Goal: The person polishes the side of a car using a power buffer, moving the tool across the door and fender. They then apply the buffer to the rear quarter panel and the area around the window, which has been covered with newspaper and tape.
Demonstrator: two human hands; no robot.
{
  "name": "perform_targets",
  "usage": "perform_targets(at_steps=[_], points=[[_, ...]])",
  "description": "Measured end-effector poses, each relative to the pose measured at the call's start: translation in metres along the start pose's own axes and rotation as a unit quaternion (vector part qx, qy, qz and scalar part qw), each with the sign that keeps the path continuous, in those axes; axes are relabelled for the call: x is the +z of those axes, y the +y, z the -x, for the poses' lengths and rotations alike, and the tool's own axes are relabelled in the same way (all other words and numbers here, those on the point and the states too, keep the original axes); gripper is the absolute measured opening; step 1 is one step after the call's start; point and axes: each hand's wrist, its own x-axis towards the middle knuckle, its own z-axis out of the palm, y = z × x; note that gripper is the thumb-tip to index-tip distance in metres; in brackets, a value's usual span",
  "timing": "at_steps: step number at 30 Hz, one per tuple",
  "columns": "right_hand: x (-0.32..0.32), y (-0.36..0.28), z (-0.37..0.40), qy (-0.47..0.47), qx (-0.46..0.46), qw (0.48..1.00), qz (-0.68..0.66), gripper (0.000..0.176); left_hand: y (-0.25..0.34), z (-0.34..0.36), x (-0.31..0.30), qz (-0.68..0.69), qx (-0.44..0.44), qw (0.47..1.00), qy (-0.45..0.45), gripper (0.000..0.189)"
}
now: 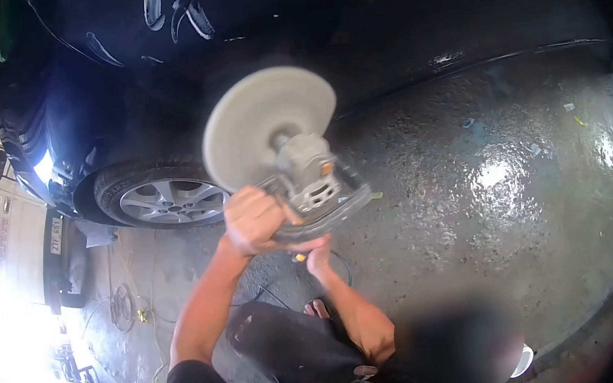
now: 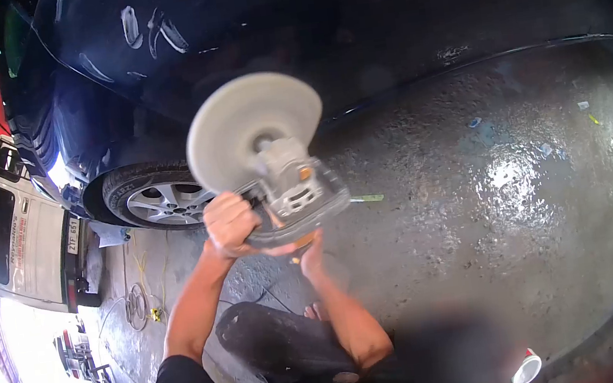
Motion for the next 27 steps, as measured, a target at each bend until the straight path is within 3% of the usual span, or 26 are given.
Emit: perform_targets(at_steps=[1,2,4,6,10,13,14,16,19,22,26,27], points=[[0.009,0.010,0.005,-0.033,0.016,0.999,-0.013,0.069,-0.005,0.018,-0.010,-0.001,-0.008,1.000,-0.005,0.056],[0.014,0.013,0.010,-0.126,0.031,0.991,-0.040,0.069,-0.009,0.033,-0.019,-0.003,-0.015,1.000,-0.012,0.056],[0.024,0.037,0.018,-0.124,0.052,0.990,-0.032,0.068,-0.008,0.053,-0.034,-0.010,-0.040,0.999,-0.019,0.052],[0.062,0.059,0.031,0.069,0.059,0.995,0.033,0.069,-0.005,0.061,-0.049,-0.020,-0.070,0.997,-0.024,0.046],[0.115,0.061,0.041,0.062,-0.021,0.996,0.056,0.066,-0.015,0.073,-0.077,-0.028,-0.060,0.998,-0.018,0.040],[0.145,0.080,0.043,0.082,0.008,0.997,0.007,0.063,-0.020,0.068,-0.107,-0.040,-0.057,0.997,-0.012,0.026],[0.155,0.084,0.043,0.056,-0.023,0.997,0.040,0.063,-0.019,0.060,-0.122,-0.061,-0.056,0.997,-0.011,0.022],[0.181,0.083,0.035,0.005,-0.089,0.991,0.104,0.064,-0.025,0.056,-0.144,-0.089,-0.043,0.995,0.034,0.023],[0.230,0.059,0.026,-0.013,-0.069,0.990,0.126,0.067,-0.030,0.036,-0.182,-0.101,-0.028,0.992,0.064,0.026],[0.243,0.042,0.022,-0.054,-0.102,0.980,0.160,0.070,-0.025,0.022,-0.184,-0.070,-0.022,0.995,0.072,0.027],[0.200,0.062,0.038,0.011,-0.016,0.998,0.066,0.073,-0.018,0.046,-0.148,-0.113,-0.026,0.993,0.013,0.022],[0.189,0.063,0.045,0.043,0.016,0.999,0.025,0.075,-0.021,0.059,-0.133,-0.095,-0.044,0.994,-0.029,0.029]])
